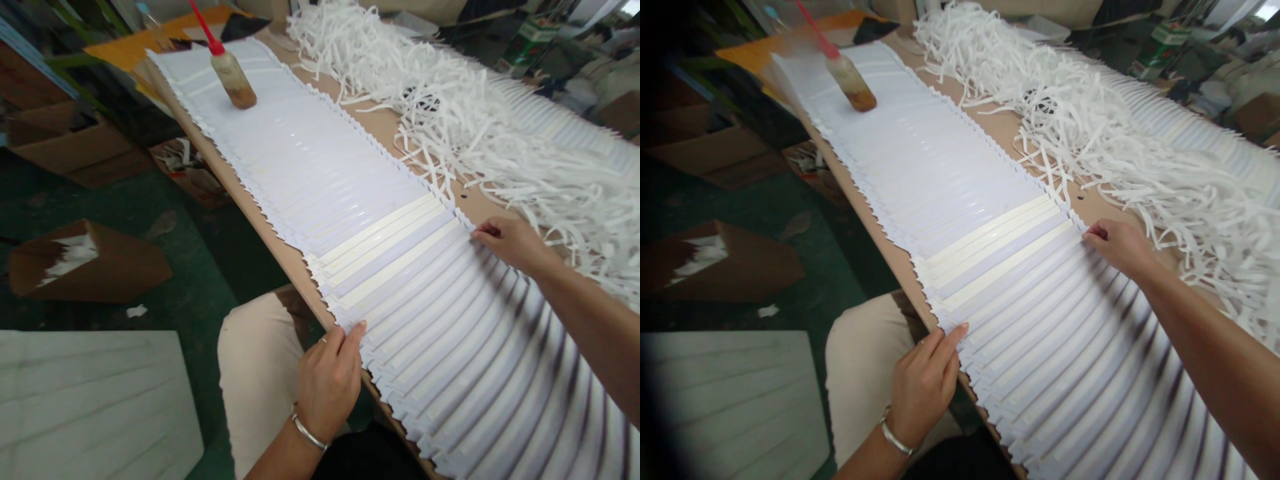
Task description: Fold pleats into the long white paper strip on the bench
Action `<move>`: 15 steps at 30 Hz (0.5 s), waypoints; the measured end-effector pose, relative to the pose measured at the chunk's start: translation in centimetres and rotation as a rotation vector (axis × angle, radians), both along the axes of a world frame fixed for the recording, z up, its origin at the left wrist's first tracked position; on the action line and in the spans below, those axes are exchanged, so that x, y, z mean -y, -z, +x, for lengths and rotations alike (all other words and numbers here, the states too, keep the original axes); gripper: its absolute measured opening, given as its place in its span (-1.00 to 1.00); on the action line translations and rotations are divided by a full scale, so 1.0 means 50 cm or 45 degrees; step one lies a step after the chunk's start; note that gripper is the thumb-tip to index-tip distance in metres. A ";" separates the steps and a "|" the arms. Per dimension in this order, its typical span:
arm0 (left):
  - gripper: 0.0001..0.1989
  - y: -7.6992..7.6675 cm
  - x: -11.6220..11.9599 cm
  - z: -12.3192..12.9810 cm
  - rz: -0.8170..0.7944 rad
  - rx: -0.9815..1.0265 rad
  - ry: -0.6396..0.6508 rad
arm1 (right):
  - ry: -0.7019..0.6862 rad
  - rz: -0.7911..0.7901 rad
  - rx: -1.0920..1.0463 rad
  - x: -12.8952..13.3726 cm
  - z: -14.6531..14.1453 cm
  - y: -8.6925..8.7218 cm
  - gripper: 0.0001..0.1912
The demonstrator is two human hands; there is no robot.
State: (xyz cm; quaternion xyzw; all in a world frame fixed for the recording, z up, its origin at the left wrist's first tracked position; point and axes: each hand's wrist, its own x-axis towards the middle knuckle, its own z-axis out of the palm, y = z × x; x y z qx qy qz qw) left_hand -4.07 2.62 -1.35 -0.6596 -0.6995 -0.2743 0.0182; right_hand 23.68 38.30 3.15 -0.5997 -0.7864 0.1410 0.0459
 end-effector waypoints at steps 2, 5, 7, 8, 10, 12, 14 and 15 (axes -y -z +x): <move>-0.64 0.000 0.000 -0.001 0.004 0.002 0.003 | 0.009 0.013 -0.012 -0.002 0.002 0.007 -0.73; -0.64 0.002 0.000 -0.001 0.006 0.011 0.008 | -0.012 0.044 -0.036 -0.003 0.001 0.013 -0.75; -0.64 0.003 0.000 -0.001 0.006 0.010 0.005 | -0.030 0.071 -0.043 -0.001 -0.004 0.014 -0.77; -0.64 0.003 0.000 -0.001 0.006 0.009 0.004 | -0.038 0.079 -0.037 0.000 -0.008 0.014 -0.78; -0.63 0.002 0.001 -0.001 -0.001 0.008 0.003 | -0.060 0.071 -0.011 0.003 -0.014 0.013 -0.76; -0.61 0.000 0.000 -0.001 -0.013 0.011 0.007 | -0.092 0.068 0.022 0.005 -0.015 0.011 -0.74; -0.60 -0.002 0.000 -0.002 -0.017 0.019 0.008 | -0.111 0.114 0.062 0.002 -0.002 0.005 -0.74; -0.60 -0.001 0.000 -0.002 -0.008 0.034 0.009 | -0.106 0.150 0.085 -0.001 0.011 0.000 -0.75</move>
